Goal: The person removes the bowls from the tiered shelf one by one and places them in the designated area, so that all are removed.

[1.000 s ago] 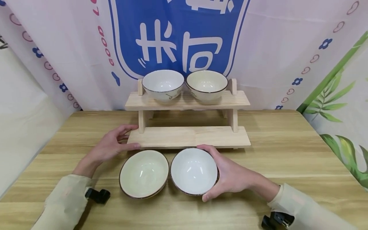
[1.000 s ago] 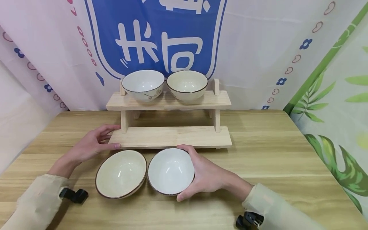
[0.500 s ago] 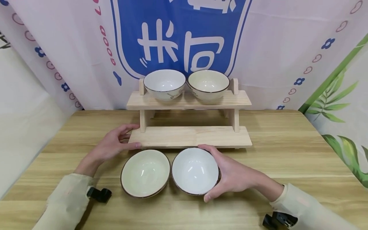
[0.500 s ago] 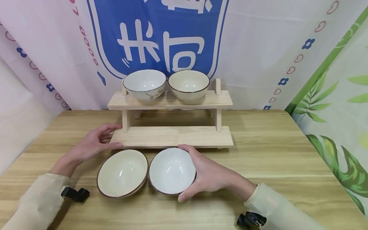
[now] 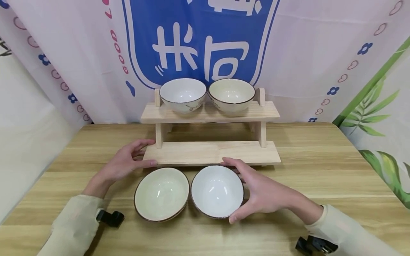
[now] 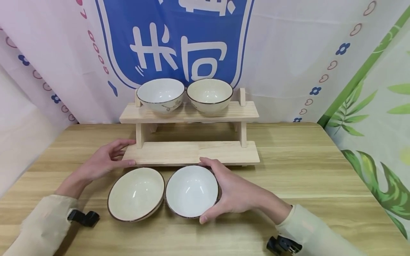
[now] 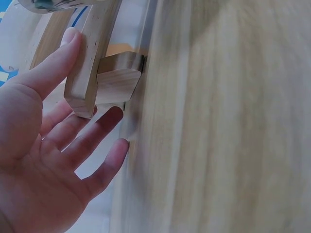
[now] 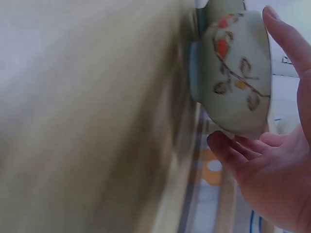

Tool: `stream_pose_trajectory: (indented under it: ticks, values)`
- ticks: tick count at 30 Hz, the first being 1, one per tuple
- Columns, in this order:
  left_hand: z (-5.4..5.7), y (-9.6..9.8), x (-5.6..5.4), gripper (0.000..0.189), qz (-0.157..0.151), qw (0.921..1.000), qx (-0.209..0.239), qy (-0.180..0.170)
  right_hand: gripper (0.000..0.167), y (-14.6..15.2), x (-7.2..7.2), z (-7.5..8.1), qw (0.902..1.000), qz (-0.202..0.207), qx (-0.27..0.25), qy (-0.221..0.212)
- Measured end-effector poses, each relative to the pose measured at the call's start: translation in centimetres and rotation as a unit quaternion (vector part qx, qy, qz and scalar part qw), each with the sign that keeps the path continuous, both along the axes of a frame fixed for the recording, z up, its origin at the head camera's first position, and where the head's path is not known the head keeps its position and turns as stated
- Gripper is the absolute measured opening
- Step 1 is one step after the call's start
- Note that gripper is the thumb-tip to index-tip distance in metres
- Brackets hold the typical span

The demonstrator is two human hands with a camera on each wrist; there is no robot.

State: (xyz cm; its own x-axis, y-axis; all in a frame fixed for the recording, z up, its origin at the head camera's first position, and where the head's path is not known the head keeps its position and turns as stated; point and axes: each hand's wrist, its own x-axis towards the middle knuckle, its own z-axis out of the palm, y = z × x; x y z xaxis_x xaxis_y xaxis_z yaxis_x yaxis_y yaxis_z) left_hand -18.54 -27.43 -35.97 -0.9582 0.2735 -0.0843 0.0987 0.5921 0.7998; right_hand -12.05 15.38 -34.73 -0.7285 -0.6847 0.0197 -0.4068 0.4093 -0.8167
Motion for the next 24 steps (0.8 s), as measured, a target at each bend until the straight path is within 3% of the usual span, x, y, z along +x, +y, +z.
stream_pose_trajectory:
  ticks: [9,15,19,24]
  values:
    - [-0.2,-0.1,0.0,0.078,0.000,1.0000,-0.001,0.000,0.122,1.4,-1.4,2.3,0.9944,-0.023,-0.072,0.074]
    - [-0.1,0.0,-0.1,0.078,-0.003,1.0000,-0.003,0.002,0.117,2.2,-2.6,4.4,0.9820,-0.105,-0.103,0.119]
    - [-0.1,0.2,-0.2,0.079,-0.004,1.0000,0.003,-0.004,0.110,2.5,-3.4,5.6,0.9739,-0.163,-0.119,0.103]
    - [0.0,0.0,0.0,0.079,0.003,1.0000,0.001,-0.006,0.109,2.3,-4.9,6.5,0.9667,-0.208,-0.131,0.071]
